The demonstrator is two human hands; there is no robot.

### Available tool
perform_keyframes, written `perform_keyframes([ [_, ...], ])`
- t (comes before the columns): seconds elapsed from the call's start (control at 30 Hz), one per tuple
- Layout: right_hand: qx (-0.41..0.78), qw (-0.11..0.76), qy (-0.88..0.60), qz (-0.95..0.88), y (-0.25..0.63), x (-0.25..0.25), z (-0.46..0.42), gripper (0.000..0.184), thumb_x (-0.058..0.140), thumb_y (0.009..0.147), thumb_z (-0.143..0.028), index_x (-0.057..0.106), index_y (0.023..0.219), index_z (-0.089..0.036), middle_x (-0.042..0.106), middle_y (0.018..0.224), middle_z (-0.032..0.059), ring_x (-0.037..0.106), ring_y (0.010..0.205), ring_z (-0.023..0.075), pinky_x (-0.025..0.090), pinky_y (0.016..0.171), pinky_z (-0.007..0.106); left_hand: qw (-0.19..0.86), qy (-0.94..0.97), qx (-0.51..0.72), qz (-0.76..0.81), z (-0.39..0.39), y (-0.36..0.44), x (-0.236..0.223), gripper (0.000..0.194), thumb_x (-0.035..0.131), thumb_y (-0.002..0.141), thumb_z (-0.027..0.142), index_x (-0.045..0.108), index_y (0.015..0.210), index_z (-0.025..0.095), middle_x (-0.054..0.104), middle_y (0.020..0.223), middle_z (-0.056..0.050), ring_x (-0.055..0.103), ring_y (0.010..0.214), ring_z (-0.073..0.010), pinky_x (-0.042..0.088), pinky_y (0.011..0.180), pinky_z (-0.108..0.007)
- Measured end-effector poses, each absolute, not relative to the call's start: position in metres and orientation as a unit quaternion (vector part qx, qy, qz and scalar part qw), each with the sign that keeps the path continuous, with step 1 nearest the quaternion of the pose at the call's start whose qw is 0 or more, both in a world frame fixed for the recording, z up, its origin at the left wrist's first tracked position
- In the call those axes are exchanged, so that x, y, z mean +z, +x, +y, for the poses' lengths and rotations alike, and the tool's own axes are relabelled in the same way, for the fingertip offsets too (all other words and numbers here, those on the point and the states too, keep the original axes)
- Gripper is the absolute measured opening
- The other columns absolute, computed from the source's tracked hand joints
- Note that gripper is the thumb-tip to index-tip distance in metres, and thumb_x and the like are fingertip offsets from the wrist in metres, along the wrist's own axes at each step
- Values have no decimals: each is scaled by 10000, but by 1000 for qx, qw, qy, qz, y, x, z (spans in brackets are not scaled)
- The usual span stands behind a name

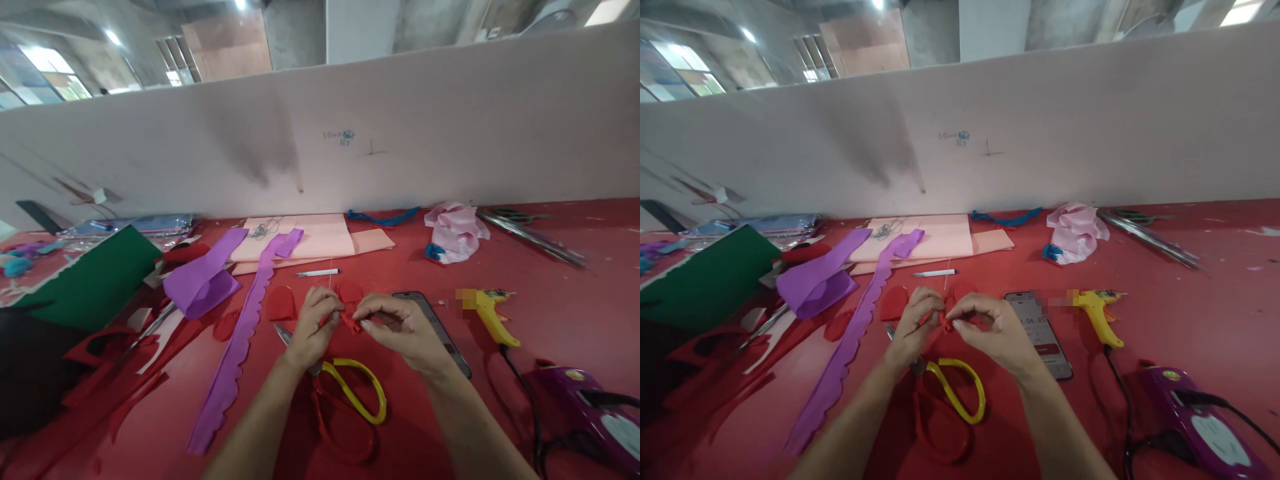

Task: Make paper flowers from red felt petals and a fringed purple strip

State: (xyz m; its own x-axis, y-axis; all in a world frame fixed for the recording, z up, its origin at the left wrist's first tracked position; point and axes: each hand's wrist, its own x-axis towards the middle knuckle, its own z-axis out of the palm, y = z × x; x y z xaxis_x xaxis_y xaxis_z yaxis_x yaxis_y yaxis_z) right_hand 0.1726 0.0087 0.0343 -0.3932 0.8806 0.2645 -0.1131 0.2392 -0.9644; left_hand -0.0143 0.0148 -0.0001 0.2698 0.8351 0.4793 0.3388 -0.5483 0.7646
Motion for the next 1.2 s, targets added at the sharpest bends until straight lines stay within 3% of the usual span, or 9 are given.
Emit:
perform_keyframes([
  [0.3, 455, 407, -334, -718, 175, 41, 9, 170, 578, 745, -52, 668, 764, -195, 653, 764, 4, 597, 732, 141, 456, 719, 265, 285, 771, 436, 367, 16, -14, -1, 247, 450, 923, 339, 602, 808, 182, 552, 856, -51, 477, 843, -193, 370, 796, -333],
  [0.5, 473, 392, -351, -707, 174, 40, 9, 128, 555, 781, -88, 606, 737, -197, 609, 718, -12, 551, 683, 126, 443, 671, 249, 305, 773, 426, 357, 17, -16, 1, 264, 445, 921, 361, 598, 793, 189, 547, 835, -51, 475, 831, -199, 372, 781, -330],
  [0.8, 460, 429, -350, -694, 175, 41, 8, 79, 572, 798, -133, 598, 786, -206, 610, 753, -2, 569, 716, 145, 462, 701, 274, 328, 750, 437, 374, 16, -16, 1, 296, 445, 915, 406, 588, 764, 194, 553, 817, -53, 474, 820, -207, 367, 789, -343],
  [1.0, 458, 431, -341, -699, 173, 41, 5, 161, 575, 764, -88, 623, 859, -209, 638, 819, 5, 581, 753, 142, 478, 715, 264, 381, 712, 448, 383, 18, -13, -1, 263, 479, 908, 365, 584, 750, 183, 565, 769, -41, 482, 805, -196, 370, 779, -332],
  [1.2, 514, 473, -391, -600, 167, 27, 14, 70, 615, 774, -195, 616, 845, -194, 614, 786, -1, 568, 721, 129, 474, 679, 253, 404, 667, 437, 448, 18, -8, -4, 235, 491, 906, 380, 632, 904, 192, 568, 838, -46, 496, 828, -191, 391, 776, -326],
])
